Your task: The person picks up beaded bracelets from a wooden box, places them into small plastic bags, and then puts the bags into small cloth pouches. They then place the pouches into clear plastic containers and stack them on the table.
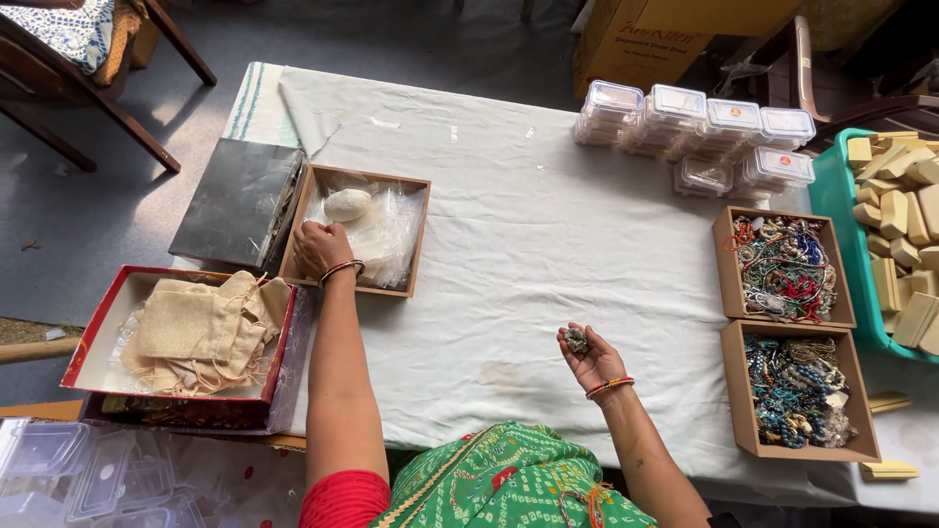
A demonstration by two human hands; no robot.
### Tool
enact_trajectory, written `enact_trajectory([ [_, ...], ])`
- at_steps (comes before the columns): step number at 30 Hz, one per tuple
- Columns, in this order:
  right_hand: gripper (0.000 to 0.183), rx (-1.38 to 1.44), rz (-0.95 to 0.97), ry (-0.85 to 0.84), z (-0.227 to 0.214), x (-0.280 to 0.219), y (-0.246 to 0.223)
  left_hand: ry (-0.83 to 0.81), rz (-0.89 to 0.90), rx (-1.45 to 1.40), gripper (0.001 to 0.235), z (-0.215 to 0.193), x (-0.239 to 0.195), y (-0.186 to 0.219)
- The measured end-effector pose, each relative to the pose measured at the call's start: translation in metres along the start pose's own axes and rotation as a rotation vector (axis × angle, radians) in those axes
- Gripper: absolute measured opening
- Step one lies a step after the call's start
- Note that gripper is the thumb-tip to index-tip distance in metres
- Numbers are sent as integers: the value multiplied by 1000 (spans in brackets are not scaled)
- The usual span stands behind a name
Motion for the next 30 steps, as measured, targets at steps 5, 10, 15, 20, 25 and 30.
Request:
enact_trajectory([
  [5,40,-2,-11,14,1,-3,-2,-77,367,-79,17,-36,-6,48],
  [10,39,15,-5,15,6,-6,3,-434,713,-299,31,-44,-36,90],
  [15,40,25,-20,-14,-2,-10,4,-221,855,-139,6,-6,-52,76],
  [20,40,37,-36,39,-16,-15,6,-109,568,-309,6,-47,-47,90],
  [25,38,63,-35,51,-18,-10,8,131,542,-352,14,-73,-33,97],
  [30,38,46,-20,-7,-21,-4,13,284,368,-385,14,-100,-25,96],
])
Point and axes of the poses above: each hand's wrist, its own x-axis towards the middle knuckle, its own z-axis out of the palm, y = z × x, the point moved 3 cm from there along x, towards the middle knuckle, and after that the axes turned 14 degrees about z, right-handed, at the moved point
